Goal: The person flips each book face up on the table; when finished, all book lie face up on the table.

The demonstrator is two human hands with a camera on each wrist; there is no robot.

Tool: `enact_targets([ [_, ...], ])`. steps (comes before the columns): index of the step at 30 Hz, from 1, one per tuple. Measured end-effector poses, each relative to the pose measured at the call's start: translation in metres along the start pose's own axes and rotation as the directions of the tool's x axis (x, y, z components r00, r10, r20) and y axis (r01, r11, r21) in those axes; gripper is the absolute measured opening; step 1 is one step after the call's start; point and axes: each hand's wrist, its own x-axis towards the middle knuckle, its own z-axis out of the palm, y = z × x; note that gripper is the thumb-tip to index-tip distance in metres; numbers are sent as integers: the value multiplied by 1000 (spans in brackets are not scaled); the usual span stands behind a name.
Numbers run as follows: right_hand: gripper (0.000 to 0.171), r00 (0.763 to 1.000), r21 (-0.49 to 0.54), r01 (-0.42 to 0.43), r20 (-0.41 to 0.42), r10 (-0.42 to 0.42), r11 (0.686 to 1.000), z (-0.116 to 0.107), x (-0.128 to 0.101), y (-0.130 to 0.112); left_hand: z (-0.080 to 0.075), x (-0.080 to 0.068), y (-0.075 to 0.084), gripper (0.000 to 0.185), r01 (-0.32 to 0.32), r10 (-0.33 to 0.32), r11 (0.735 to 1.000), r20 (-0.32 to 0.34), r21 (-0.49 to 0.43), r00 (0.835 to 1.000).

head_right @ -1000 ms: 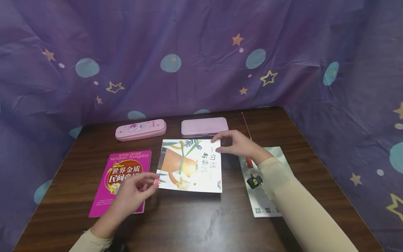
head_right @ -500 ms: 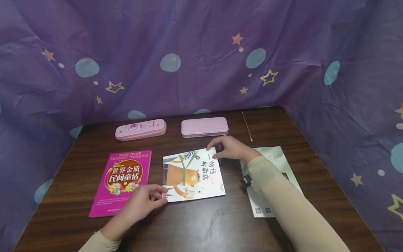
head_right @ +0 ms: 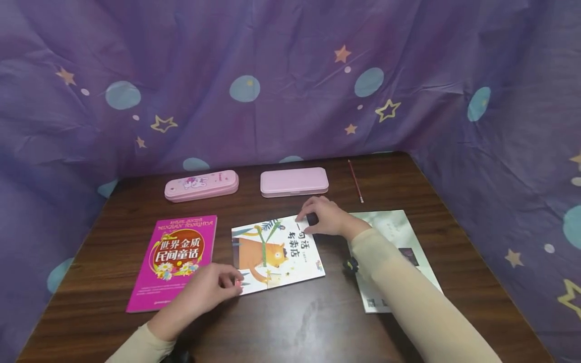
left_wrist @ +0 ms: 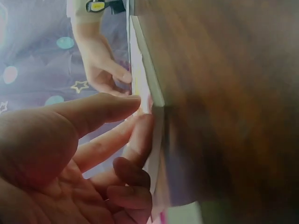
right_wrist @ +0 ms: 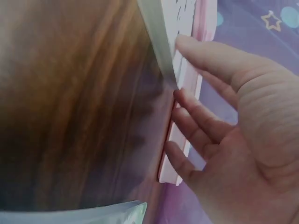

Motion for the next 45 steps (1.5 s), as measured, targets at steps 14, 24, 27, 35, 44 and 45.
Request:
enact_targets([
  [14, 39, 988, -23, -153, -19, 153, 988, 12, -58, -31, -33, 63, -15, 25, 69, -54, 989, -115, 132, 992],
  [24, 39, 991, -42, -132, -11, 132, 990, 17, -94, -51, -35, 86, -19, 22, 9, 8, 980, -85, 201, 996],
  [27, 45, 990, -63, -139, -15, 138, 988, 19, -100, -55, -35, 90, -20, 20, -2, 16, 980, -70, 197, 997],
  [35, 42, 991, -106, -117, -73, 109, 988, 23, -99, -56, -36, 94, -23, 19, 3, 10, 980, -64, 197, 998],
  [44, 38, 993, -40, -102, -56, 100, 994, 19, -91, -43, -38, 85, -23, 21, -3, 11, 981, -43, 192, 999],
  [45, 38, 994, -31, -96, -53, 94, 995, 19, -90, -41, -38, 84, -23, 21, -1, 8, 980, -35, 197, 999],
])
